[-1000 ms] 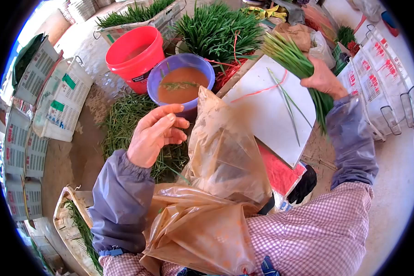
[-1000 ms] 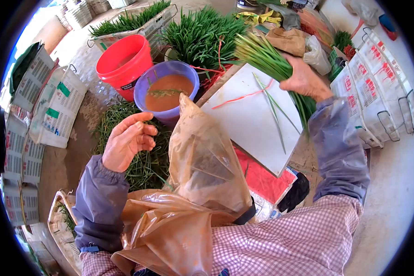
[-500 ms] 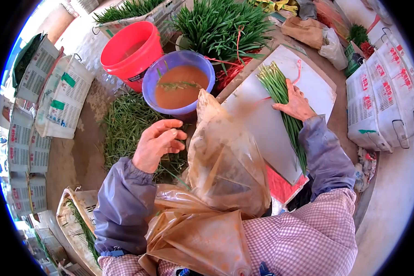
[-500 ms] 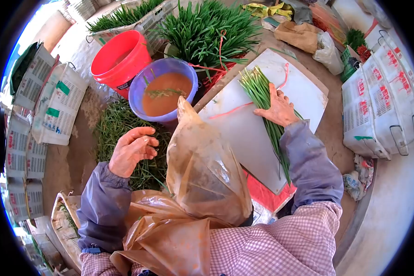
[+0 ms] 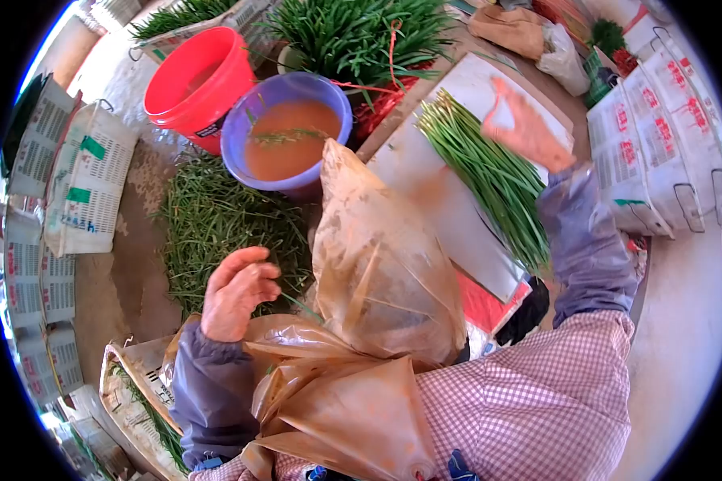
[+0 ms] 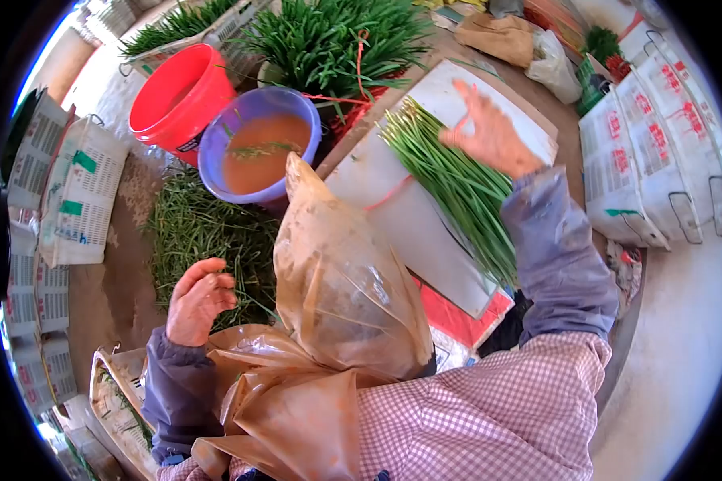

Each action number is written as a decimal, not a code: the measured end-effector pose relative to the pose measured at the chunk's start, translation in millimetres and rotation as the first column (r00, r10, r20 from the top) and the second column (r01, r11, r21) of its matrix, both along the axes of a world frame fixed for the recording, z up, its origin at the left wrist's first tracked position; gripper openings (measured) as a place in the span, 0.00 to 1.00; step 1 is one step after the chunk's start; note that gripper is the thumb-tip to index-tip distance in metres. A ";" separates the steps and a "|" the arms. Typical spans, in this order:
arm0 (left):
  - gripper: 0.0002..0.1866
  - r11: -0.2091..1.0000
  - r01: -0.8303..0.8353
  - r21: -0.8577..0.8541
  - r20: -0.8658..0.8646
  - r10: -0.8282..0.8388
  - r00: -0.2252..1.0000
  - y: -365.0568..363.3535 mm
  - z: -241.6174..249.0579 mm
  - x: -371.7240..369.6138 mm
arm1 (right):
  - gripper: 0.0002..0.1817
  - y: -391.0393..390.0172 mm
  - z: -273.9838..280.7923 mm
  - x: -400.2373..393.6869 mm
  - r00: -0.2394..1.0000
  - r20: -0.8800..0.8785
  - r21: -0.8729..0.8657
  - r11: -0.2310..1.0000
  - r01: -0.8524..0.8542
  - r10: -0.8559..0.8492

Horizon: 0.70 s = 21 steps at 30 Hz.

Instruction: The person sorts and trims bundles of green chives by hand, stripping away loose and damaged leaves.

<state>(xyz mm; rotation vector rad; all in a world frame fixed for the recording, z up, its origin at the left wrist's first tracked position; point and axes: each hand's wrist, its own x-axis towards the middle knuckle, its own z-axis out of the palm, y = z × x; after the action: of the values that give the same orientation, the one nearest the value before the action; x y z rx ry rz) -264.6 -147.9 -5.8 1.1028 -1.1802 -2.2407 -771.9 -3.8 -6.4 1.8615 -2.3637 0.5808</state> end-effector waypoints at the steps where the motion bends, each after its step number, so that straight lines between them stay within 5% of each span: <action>1: 0.16 1.000 -0.021 -0.003 -0.026 0.021 0.999 -0.6 -1.6 10.4 | 0.38 -6.1 20.2 6.7 0.998 0.058 -0.061 0.998 0.010 -0.006; 4: 0.16 0.997 -0.067 -0.035 -0.059 0.064 0.996 -1.0 -10.4 39.6 | 0.24 -32.6 84.3 47.6 0.936 0.349 -0.164 0.986 0.019 0.040; 6: 0.16 0.989 -0.146 -0.035 -0.087 0.143 0.986 9.6 -5.8 53.8 | 0.17 -48.8 110.9 97.9 0.719 0.682 -0.127 0.990 -0.062 0.132; 10: 0.16 0.980 -0.198 -0.030 0.031 0.198 0.980 25.2 20.2 85.0 | 0.13 -97.1 108.2 193.4 0.499 0.768 -0.113 0.853 -0.510 0.401; 11: 0.17 0.976 -0.209 -0.068 0.064 0.213 0.975 31.0 18.4 101.9 | 0.14 -111.8 101.8 218.8 0.345 0.801 -0.152 0.723 -0.674 0.490; 13: 0.16 0.961 -0.253 -0.110 -0.036 0.251 0.967 48.2 17.5 124.7 | 0.17 -133.8 89.6 275.0 -0.165 0.929 -0.313 0.466 -0.828 0.330; 15: 0.15 0.944 -0.313 -0.103 -0.177 0.292 0.940 66.1 12.7 155.3 | 0.19 -165.1 74.7 333.3 0.156 0.987 0.119 0.444 -0.888 0.047; 16: 0.15 0.931 -0.351 -0.102 -0.205 0.326 0.923 82.0 6.1 174.2 | 0.20 -171.6 53.6 359.5 0.450 0.622 0.245 0.387 -0.889 0.641; 17: 0.15 0.923 -0.373 -0.098 -0.235 0.343 0.909 91.3 -1.6 191.2 | 0.20 -182.4 29.5 387.3 0.425 -0.090 0.325 0.430 -0.842 0.901; 18: 0.16 0.892 -0.414 -0.179 -0.221 0.374 0.901 101.3 -6.3 212.6 | 0.21 -196.5 17.6 417.9 0.326 -0.369 0.208 0.419 -0.884 0.870; 19: 0.16 0.874 -0.461 -0.153 -0.204 0.428 0.880 114.8 -2.4 233.3 | 0.19 -204.6 17.8 448.1 0.264 -0.278 0.109 0.304 -0.946 0.923; 21: 0.15 0.786 -0.597 -0.164 -0.186 0.569 0.801 135.0 20.2 280.4 | 0.16 -224.1 25.1 495.1 0.321 0.426 0.113 0.303 -0.946 0.846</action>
<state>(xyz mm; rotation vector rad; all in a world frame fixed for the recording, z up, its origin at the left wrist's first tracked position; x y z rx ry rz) 15.8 -13.0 14.5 1.0404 -0.8449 -1.6312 -276.8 -228.0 18.7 3.5033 -1.2036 0.4927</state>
